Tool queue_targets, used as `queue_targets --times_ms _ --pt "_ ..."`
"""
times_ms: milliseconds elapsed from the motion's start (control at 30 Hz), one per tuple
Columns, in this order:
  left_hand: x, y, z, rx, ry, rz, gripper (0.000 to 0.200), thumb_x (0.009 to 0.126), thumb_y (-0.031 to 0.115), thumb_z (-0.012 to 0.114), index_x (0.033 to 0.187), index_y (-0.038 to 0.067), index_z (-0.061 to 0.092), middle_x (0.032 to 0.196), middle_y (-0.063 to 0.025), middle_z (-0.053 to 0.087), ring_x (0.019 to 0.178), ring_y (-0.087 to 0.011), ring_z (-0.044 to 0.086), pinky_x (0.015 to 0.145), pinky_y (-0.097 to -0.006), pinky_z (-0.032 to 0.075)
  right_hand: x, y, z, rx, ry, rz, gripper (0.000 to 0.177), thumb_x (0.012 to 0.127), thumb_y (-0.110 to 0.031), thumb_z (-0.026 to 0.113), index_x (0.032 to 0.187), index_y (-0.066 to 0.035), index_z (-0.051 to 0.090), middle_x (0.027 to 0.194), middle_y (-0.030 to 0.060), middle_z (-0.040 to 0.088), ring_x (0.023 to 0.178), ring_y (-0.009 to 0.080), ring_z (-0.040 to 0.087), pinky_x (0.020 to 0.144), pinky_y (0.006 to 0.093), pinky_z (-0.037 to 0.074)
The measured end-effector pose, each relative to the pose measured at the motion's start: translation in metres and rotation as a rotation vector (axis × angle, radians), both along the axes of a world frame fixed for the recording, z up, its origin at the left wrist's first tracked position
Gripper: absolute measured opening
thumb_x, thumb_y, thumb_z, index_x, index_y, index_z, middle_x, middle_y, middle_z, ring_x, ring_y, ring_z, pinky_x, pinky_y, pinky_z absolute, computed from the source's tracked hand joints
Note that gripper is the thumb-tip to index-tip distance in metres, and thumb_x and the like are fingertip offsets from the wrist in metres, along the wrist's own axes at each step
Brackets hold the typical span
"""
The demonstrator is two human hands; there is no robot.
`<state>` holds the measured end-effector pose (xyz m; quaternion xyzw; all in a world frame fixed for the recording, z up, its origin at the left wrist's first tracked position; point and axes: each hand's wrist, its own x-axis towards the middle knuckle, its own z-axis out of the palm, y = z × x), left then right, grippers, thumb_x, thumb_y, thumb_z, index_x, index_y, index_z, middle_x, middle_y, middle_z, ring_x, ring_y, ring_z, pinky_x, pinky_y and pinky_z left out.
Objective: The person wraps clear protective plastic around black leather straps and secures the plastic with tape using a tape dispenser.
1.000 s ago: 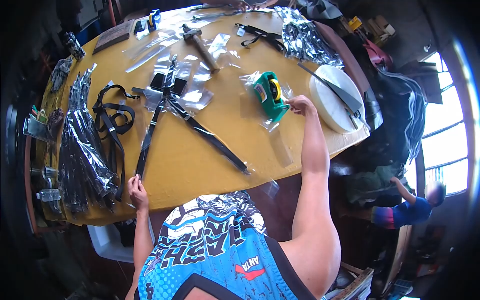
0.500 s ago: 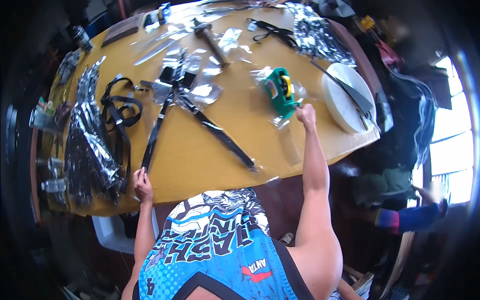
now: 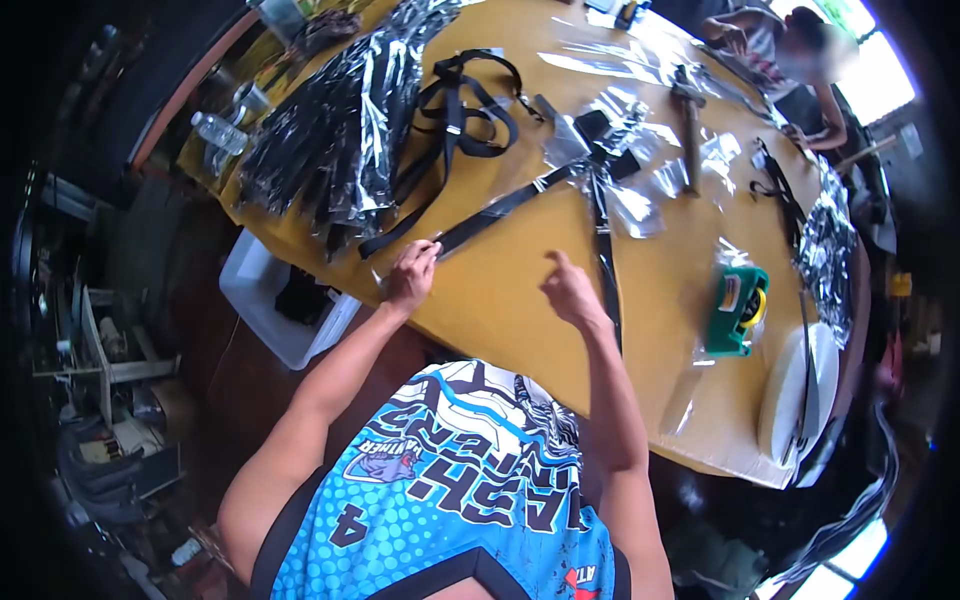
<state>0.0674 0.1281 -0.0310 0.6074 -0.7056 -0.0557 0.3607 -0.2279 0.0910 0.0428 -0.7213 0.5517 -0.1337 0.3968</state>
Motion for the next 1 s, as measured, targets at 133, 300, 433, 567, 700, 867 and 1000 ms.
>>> queue_targets --times_ms 133,300,433,567,700,867,1000 --pt "-0.003 -0.001 -0.003 0.013 0.018 0.002 0.023 0.078 0.001 0.058 0.100 0.002 0.062 0.095 -0.0110 0.057 0.089 -0.0281 0.057 0.078 -0.0364 0.046 0.111 -0.053 0.007 -0.155 0.145 0.420 0.043 0.079 -0.003 0.054 0.119 -0.007 0.040 0.077 0.0163 0.060 0.073 0.0344 0.059 0.063 0.0429 0.044" --pt "0.000 0.000 -0.006 -0.001 0.056 -0.004 0.032 0.080 0.002 0.055 0.112 0.003 0.051 0.098 -0.0134 0.057 0.091 -0.0308 0.056 0.079 -0.0404 0.045 0.157 -0.086 -0.007 -0.129 0.302 0.613 0.044 0.078 -0.003 0.055 0.119 -0.006 0.040 0.074 0.0143 0.061 0.073 0.0315 0.061 0.060 0.0409 0.045" --pt "-0.001 0.002 -0.008 0.080 0.058 0.045 0.032 0.081 0.004 0.055 0.112 0.003 0.049 0.102 -0.0135 0.058 0.094 -0.0299 0.056 0.082 -0.0392 0.044 0.174 -0.095 -0.015 -0.069 0.358 0.704 0.047 0.077 -0.004 0.059 0.121 -0.005 0.041 0.074 0.0115 0.062 0.073 0.0298 0.062 0.060 0.0402 0.045" --pt "-0.001 0.003 -0.007 0.038 0.098 0.045 0.029 0.081 0.004 0.055 0.110 0.002 0.048 0.100 -0.0152 0.057 0.092 -0.0319 0.056 0.080 -0.0407 0.044 0.181 -0.096 -0.025 -0.084 0.392 0.752 0.050 0.077 -0.003 0.059 0.123 -0.006 0.040 0.075 0.0117 0.063 0.075 0.0294 0.063 0.061 0.0408 0.046" --pt "-0.002 0.001 -0.006 0.012 0.099 0.059 0.025 0.081 0.003 0.055 0.105 0.003 0.049 0.095 -0.0140 0.057 0.088 -0.0318 0.056 0.077 -0.0412 0.045 0.191 -0.095 -0.018 -0.087 0.430 0.755 0.051 0.076 -0.007 0.060 0.121 -0.007 0.037 0.075 0.0181 0.062 0.073 0.0365 0.062 0.060 0.0446 0.046" --pt "-0.001 0.003 -0.002 0.054 0.027 0.019 0.022 0.079 0.002 0.056 0.100 0.005 0.052 0.091 -0.0110 0.056 0.085 -0.0295 0.055 0.075 -0.0405 0.045 0.200 -0.085 -0.010 -0.239 0.574 0.768 0.047 0.074 -0.016 0.064 0.112 -0.005 0.038 0.070 0.0152 0.063 0.069 0.0345 0.063 0.057 0.0434 0.047" --pt "-0.001 0.002 -0.004 0.042 -0.001 0.010 0.018 0.077 0.002 0.057 0.095 0.005 0.054 0.090 -0.0099 0.056 0.085 -0.0283 0.055 0.075 -0.0394 0.045 0.205 -0.081 -0.013 -0.312 0.571 0.742 0.044 0.073 -0.016 0.065 0.107 -0.005 0.039 0.064 0.0156 0.060 0.065 0.0360 0.061 0.054 0.0448 0.044"
